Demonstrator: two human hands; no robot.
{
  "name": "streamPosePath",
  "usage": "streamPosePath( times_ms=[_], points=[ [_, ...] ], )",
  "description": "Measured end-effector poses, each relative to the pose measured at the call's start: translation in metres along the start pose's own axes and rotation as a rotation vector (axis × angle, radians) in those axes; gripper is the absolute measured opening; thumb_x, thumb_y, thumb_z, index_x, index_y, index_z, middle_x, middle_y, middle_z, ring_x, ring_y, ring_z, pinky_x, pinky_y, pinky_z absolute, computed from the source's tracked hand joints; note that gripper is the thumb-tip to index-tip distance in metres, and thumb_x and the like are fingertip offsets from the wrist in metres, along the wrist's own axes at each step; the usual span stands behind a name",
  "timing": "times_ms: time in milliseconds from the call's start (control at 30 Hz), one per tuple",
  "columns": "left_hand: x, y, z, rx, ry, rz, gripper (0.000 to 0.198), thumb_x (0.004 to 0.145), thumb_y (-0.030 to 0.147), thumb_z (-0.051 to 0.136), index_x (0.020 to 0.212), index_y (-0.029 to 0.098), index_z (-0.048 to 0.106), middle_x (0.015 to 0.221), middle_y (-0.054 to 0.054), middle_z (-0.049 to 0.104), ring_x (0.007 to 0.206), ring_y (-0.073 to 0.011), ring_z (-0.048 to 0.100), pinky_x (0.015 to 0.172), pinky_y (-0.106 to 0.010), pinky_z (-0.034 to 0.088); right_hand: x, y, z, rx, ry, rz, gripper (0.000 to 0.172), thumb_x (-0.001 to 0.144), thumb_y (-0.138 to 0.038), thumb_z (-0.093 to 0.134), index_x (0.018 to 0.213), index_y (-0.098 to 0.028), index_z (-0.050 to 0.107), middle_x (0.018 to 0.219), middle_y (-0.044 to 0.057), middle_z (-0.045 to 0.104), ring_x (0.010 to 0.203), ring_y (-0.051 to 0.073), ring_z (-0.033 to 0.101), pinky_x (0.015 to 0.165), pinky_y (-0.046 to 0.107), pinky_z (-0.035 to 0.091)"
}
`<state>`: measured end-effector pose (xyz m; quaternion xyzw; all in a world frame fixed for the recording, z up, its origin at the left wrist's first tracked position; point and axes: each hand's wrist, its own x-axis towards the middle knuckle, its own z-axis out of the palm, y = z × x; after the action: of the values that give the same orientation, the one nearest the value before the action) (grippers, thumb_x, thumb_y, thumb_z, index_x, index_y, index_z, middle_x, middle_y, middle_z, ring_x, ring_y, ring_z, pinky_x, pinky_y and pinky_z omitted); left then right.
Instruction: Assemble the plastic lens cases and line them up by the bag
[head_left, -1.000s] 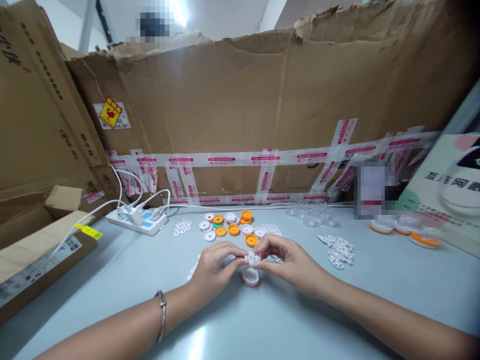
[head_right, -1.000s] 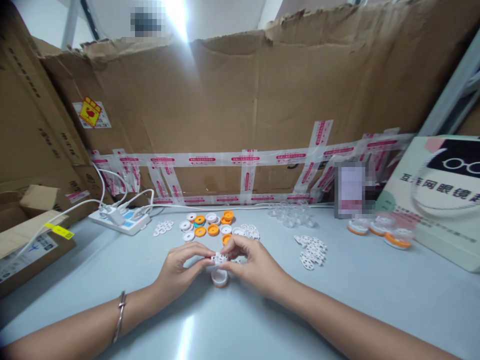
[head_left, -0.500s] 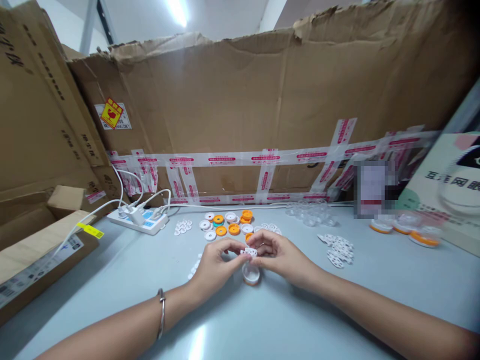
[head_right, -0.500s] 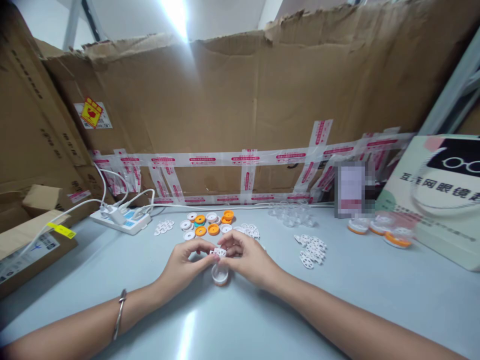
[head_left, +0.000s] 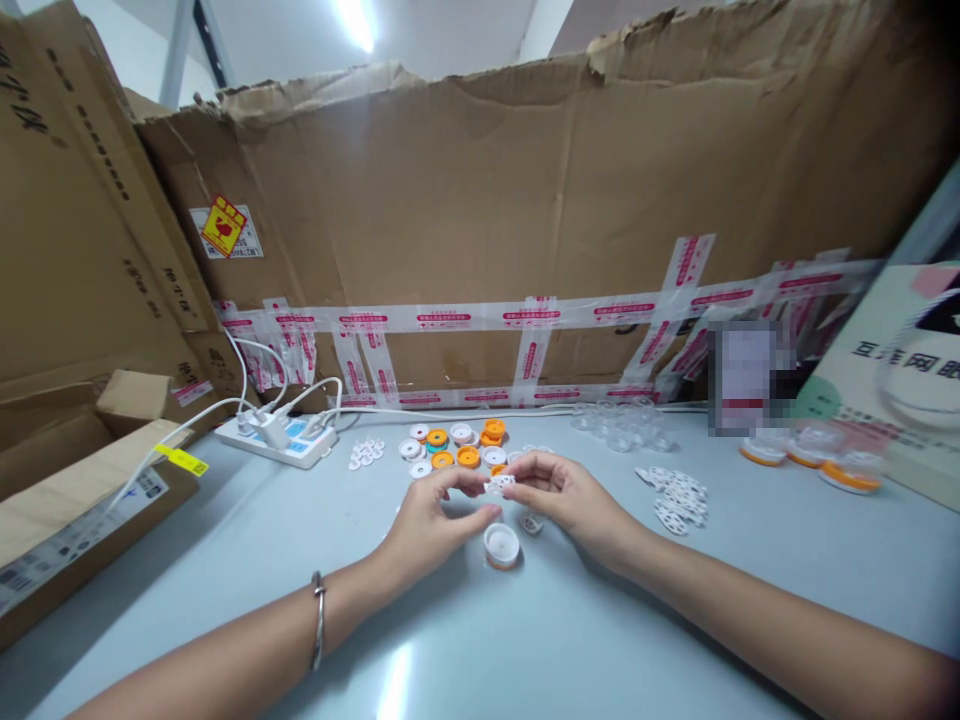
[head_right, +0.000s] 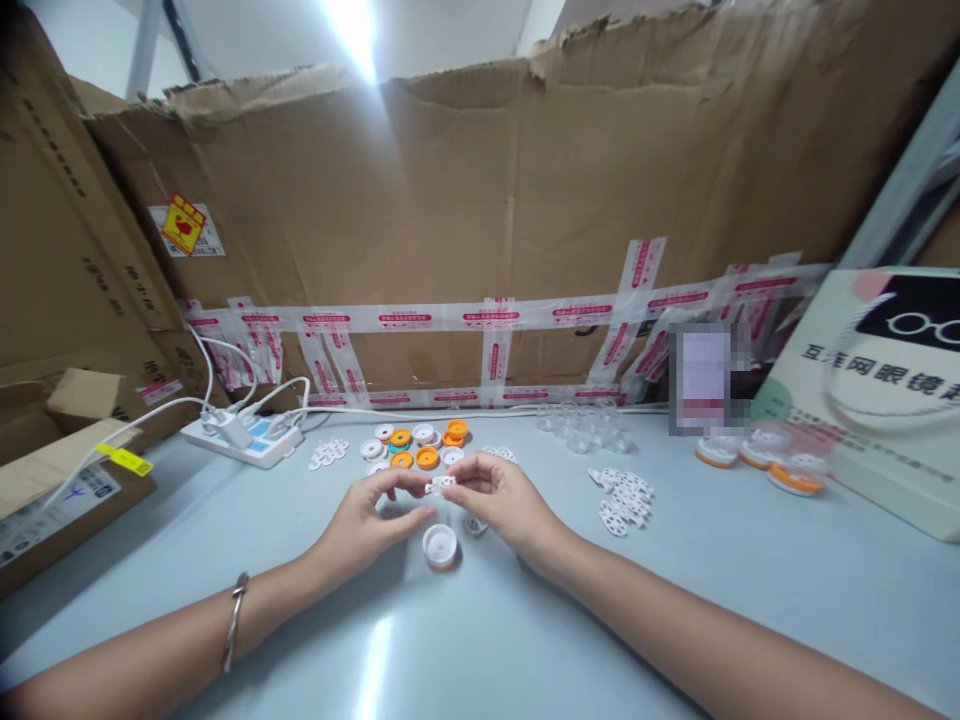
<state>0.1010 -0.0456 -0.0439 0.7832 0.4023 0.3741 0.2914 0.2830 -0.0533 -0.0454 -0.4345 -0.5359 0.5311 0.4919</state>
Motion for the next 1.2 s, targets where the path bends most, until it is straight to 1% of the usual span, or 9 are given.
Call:
streamPosePath(
  times_ms=[133,200,300,367,500,667,800,967,1200],
  points=[
    [-0.005,0.000,-0.002,0.146,-0.147,0.070,0.045,0.060,0.025,0.076,0.100,0.017,0.058,0.100,-0.008,0.063,0.092,-0.0244,0.057,0.080,-0.038,0.044,0.002,0.001,-0.009,0.001,0.044,0.028,0.036,0.060,-0.041,0.076,0.086,-0.017,0.069,0.085,0.003,0.067,0.075,0.015,0.062,0.070,0.029,0.047],
    [-0.007,0.000,0.000,0.215,-0.208,0.091,0.046,0.056,0.024,0.078,0.096,0.015,0.058,0.096,-0.009,0.062,0.090,-0.0252,0.057,0.079,-0.039,0.044,0.002,0.002,-0.011,0.006,0.044,0.040,0.038,0.061,-0.042,0.075,0.089,-0.017,0.070,0.089,0.005,0.068,0.077,0.017,0.062,0.071,0.030,0.047],
    [-0.008,0.001,0.005,0.264,-0.257,0.100,0.031,0.061,0.022,0.074,0.088,0.015,0.058,0.086,-0.006,0.062,0.080,-0.0217,0.057,0.073,-0.035,0.044,0.002,0.004,-0.008,0.029,0.048,0.046,0.040,0.058,-0.039,0.077,0.090,-0.018,0.070,0.088,0.005,0.068,0.080,0.017,0.061,0.074,0.031,0.047],
    [-0.007,-0.001,0.007,0.269,-0.246,0.096,0.022,0.066,0.021,0.069,0.085,0.016,0.059,0.082,-0.005,0.062,0.076,-0.0197,0.056,0.070,-0.033,0.043,0.002,0.007,-0.006,0.063,0.057,0.048,0.040,0.055,-0.036,0.079,0.089,-0.018,0.069,0.081,0.002,0.068,0.077,0.016,0.062,0.072,0.030,0.048],
    [-0.004,-0.006,0.010,0.233,-0.181,0.075,0.017,0.070,0.022,0.065,0.085,0.017,0.059,0.083,-0.004,0.062,0.077,-0.0186,0.055,0.069,-0.030,0.042,0.004,0.012,-0.004,0.172,0.038,0.092,0.032,0.055,-0.034,0.080,0.079,-0.017,0.066,0.075,0.001,0.067,0.067,0.013,0.063,0.069,0.028,0.051],
    [-0.003,-0.010,0.010,0.206,-0.143,0.102,0.016,0.072,0.023,0.064,0.086,0.018,0.060,0.083,-0.002,0.062,0.076,-0.0174,0.055,0.069,-0.028,0.041,0.007,0.011,-0.011,0.307,-0.063,0.128,0.035,0.057,-0.037,0.078,0.085,-0.020,0.065,0.078,0.002,0.068,0.071,0.014,0.065,0.075,0.030,0.052],
    [-0.003,-0.010,0.011,0.237,-0.127,0.110,0.016,0.073,0.024,0.064,0.087,0.018,0.060,0.083,-0.002,0.063,0.076,-0.0177,0.055,0.071,-0.029,0.040,0.006,0.006,-0.015,0.342,-0.139,0.109,0.039,0.055,-0.040,0.080,0.085,-0.021,0.065,0.077,0.001,0.067,0.070,0.014,0.064,0.072,0.029,0.051],
    [-0.005,-0.007,0.012,0.233,-0.135,0.055,0.019,0.073,0.023,0.064,0.091,0.020,0.059,0.089,-0.001,0.065,0.085,-0.0196,0.058,0.078,-0.032,0.037,0.005,0.008,-0.015,0.264,-0.137,0.053,0.037,0.059,-0.046,0.076,0.086,-0.023,0.065,0.076,0.000,0.067,0.067,0.013,0.063,0.068,0.030,0.051],
    [-0.006,-0.008,0.013,0.227,-0.135,0.016,0.021,0.073,0.022,0.067,0.093,0.021,0.060,0.093,-0.002,0.066,0.089,-0.0224,0.058,0.079,-0.034,0.035,0.005,0.013,-0.008,-0.057,-0.077,-0.121,0.019,0.065,-0.031,0.074,0.079,-0.019,0.069,0.085,0.003,0.068,0.082,0.018,0.062,0.078,0.032,0.047]
  ],
)
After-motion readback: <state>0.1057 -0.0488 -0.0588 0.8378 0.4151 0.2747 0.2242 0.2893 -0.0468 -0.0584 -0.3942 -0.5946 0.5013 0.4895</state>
